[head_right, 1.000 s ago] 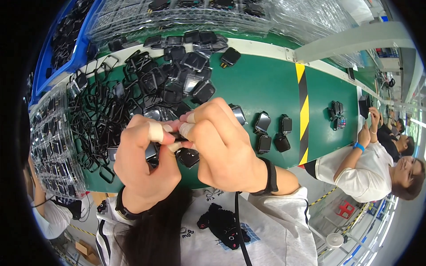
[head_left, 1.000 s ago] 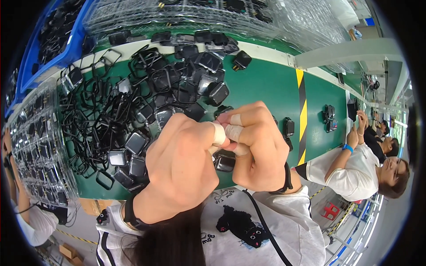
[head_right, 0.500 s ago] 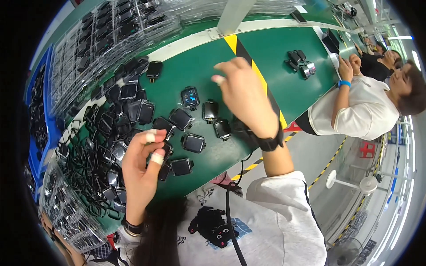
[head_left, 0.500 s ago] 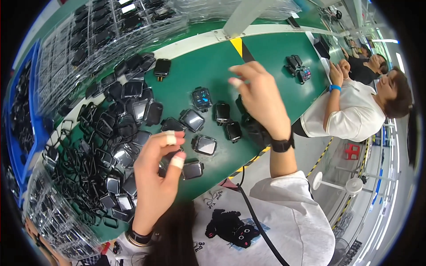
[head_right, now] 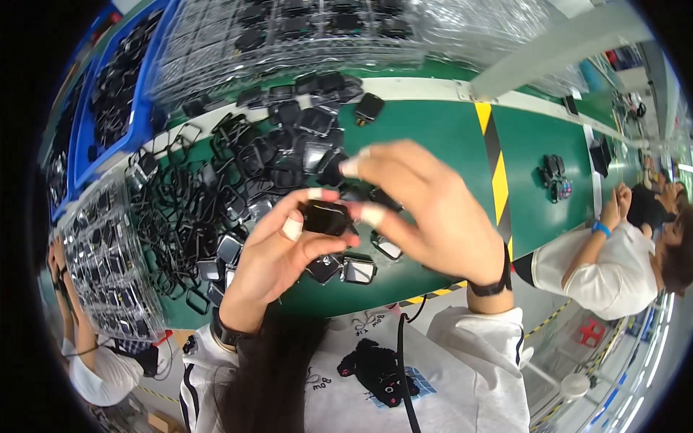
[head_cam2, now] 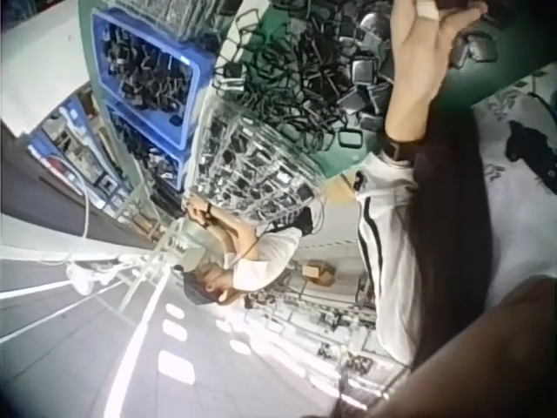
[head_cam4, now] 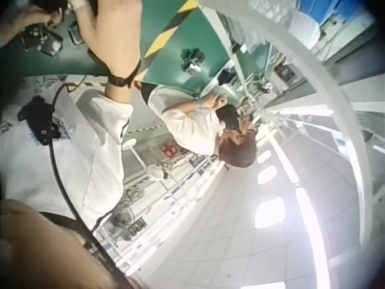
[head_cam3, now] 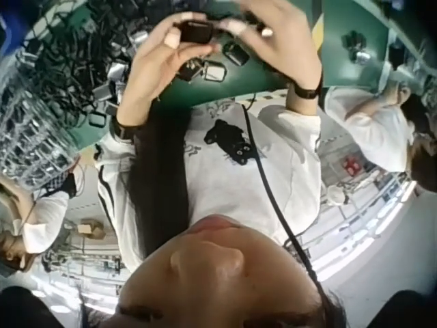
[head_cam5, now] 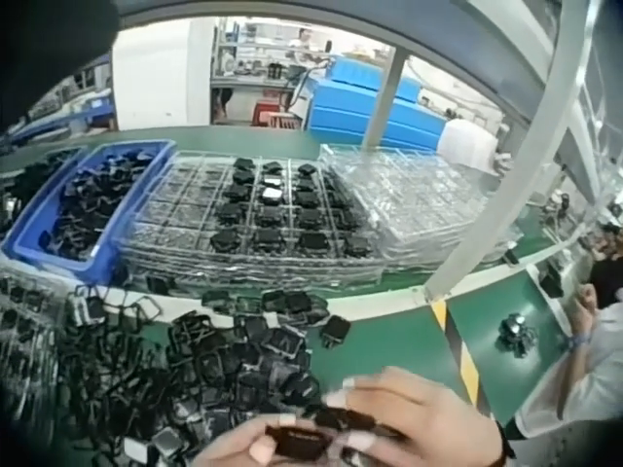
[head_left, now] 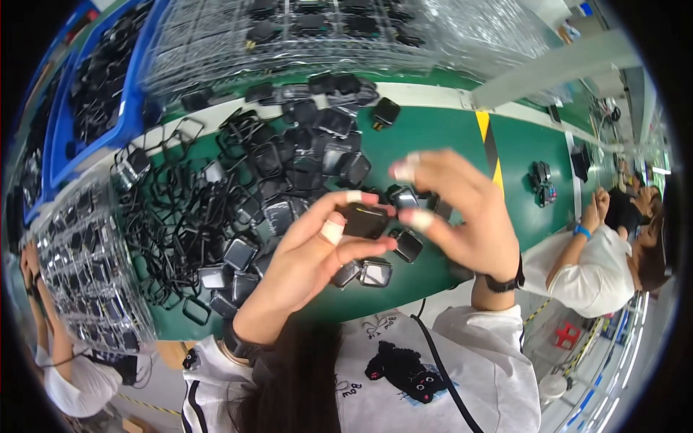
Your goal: The person wraps tape around their fingers, picks up a smartwatch, and peels a protective film from the screen. They then press the smartwatch into a black frame and place the assembly on the table, repeating the process for several units.
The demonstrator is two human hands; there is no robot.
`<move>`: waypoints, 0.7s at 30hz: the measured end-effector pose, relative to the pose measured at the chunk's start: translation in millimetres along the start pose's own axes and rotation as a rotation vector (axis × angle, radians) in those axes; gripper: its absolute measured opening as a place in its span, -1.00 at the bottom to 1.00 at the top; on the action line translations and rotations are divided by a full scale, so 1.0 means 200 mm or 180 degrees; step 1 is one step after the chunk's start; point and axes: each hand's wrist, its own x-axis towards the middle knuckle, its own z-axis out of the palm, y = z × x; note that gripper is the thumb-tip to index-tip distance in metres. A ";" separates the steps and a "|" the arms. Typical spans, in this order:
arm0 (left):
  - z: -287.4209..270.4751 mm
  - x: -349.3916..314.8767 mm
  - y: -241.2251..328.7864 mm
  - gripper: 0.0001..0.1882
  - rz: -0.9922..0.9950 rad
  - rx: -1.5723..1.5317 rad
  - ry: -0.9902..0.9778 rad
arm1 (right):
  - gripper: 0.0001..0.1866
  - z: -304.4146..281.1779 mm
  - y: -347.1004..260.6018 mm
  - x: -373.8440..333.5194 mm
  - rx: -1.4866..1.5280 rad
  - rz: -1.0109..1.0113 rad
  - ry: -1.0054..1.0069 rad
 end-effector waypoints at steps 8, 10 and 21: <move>-0.12 -0.13 0.13 -0.55 0.0929 0.0700 0.1378 | -0.74 0.33 0.24 0.49 -0.0569 -0.0818 -0.0314; -0.15 -0.15 0.13 -0.66 0.1303 0.0474 0.1594 | -0.78 0.37 0.27 0.51 -0.0661 -0.1010 -0.0351; -0.08 -0.10 0.12 -0.56 0.1646 -0.0176 0.1244 | -0.90 0.27 -0.11 0.34 0.2569 0.0734 -0.0476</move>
